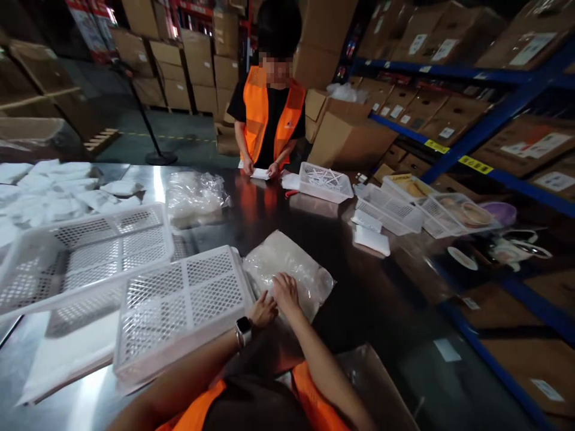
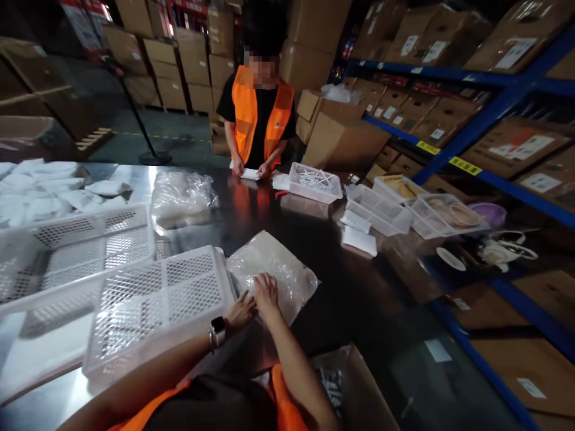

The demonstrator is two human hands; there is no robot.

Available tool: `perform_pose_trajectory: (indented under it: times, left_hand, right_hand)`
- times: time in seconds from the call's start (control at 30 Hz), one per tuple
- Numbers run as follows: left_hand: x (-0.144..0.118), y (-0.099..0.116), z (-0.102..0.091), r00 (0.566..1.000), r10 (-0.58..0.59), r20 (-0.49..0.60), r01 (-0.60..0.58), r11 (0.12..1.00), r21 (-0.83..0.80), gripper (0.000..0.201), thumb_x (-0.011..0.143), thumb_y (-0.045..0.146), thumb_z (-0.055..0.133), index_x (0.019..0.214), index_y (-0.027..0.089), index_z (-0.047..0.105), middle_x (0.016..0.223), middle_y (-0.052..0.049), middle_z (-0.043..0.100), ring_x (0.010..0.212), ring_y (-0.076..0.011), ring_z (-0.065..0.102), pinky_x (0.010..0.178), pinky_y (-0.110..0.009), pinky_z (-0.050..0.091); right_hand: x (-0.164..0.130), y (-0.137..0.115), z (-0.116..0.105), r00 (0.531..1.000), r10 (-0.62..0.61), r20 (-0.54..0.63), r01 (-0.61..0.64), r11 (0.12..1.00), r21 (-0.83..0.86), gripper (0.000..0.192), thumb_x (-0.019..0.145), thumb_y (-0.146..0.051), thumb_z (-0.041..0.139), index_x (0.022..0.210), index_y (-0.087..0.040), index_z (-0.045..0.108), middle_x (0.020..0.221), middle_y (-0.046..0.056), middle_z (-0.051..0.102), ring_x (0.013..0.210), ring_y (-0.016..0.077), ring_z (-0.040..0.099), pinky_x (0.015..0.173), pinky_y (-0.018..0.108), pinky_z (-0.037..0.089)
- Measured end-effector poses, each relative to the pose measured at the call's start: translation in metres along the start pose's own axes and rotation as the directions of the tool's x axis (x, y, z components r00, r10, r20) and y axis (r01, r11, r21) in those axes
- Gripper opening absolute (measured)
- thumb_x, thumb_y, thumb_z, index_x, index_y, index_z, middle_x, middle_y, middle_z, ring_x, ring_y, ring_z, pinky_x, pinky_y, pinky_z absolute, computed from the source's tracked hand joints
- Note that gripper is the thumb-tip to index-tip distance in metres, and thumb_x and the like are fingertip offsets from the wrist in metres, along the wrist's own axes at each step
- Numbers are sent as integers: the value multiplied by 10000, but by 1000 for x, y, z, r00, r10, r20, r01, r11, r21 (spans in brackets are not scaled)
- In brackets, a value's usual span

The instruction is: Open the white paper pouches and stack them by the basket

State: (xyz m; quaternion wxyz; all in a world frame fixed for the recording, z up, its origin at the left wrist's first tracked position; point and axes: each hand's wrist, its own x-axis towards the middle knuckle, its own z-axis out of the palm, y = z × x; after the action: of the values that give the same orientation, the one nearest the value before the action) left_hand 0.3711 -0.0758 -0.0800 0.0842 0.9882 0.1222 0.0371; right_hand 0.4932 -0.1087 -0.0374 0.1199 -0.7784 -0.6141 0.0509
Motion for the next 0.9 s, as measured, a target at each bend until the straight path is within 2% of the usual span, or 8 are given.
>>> perform_pose_trajectory:
  times: [0.1, 0.2, 0.3, 0.4, 0.6, 0.77, 0.83, 0.9]
  left_hand:
    - [7, -8, -10, 1000, 0, -24, 1, 1000, 25, 211, 932, 150, 492, 1005, 214, 679, 1104, -62, 666, 1079, -222, 546, 1062, -526, 335]
    - [20, -14, -21, 999, 36, -17, -36, 999, 20, 193, 933, 172, 496, 893, 196, 683, 1103, -63, 661, 1085, -217, 536, 1064, -490, 335]
    - [29, -16, -26, 997, 69, 26, -69, 998, -14, 207, 911, 159, 519, 773, 183, 672, 913, -39, 688, 923, -173, 576, 982, -367, 400]
    - [23, -13, -26, 997, 26, 72, -25, 999, -24, 233, 889, 98, 489, 761, 155, 676, 765, -48, 680, 780, -165, 587, 940, -358, 418]
    - [6, 19, -39, 991, -93, 100, 93, 996, -1, 273, 896, 114, 412, 998, 101, 666, 833, -124, 698, 816, -244, 625, 969, -531, 387]
    - [32, 54, -58, 999, 32, 40, -29, 997, -77, 304, 923, 135, 417, 1167, 171, 595, 1157, -114, 647, 1048, -240, 582, 925, -409, 427]
    - [49, 62, -59, 995, 95, 25, -93, 994, -53, 355, 938, 152, 424, 1267, 212, 542, 1314, -116, 569, 1167, -258, 523, 974, -439, 398]
    - [65, 65, -56, 985, 145, 95, -142, 989, -38, 318, 944, 165, 437, 1221, 213, 584, 1260, -119, 602, 1140, -259, 541, 954, -440, 411]
  right_hand:
    - [26, 6, -5, 993, 9, 119, -15, 998, 55, 273, 886, -140, 505, 1050, -212, 711, 1117, 87, 699, 1101, 218, 594, 961, 306, 420]
    - [43, 22, -11, 987, 42, 156, -56, 995, 85, 254, 898, -166, 494, 971, -189, 737, 959, 77, 742, 903, 193, 658, 796, 250, 449]
    - [56, 33, -17, 979, 72, 192, -97, 987, 126, 240, 889, -195, 509, 875, -176, 748, 846, 60, 750, 794, 172, 663, 705, 224, 435]
    - [55, 42, -22, 975, 97, 201, -131, 978, 164, 244, 850, -141, 511, 890, -178, 749, 879, 42, 752, 842, 157, 664, 738, 206, 440]
    - [-25, 70, -34, 931, 359, 64, -365, 925, 110, 424, 766, -34, 436, 1095, -136, 682, 1174, 138, 661, 1084, 229, 617, 872, 288, 460]
    - [-110, 63, -14, 850, 527, -5, -522, 843, 129, 382, 736, -28, 439, 1009, -142, 681, 1028, 126, 696, 967, 223, 669, 833, 281, 496]
    - [-125, 55, -2, 833, 552, -36, -539, 824, 174, 357, 743, -33, 447, 979, -164, 679, 957, 87, 715, 948, 204, 676, 844, 263, 494]
    - [-129, 52, 5, 809, 579, -97, -550, 805, 221, 310, 764, -58, 457, 957, -175, 670, 942, 79, 715, 932, 209, 677, 830, 273, 498]
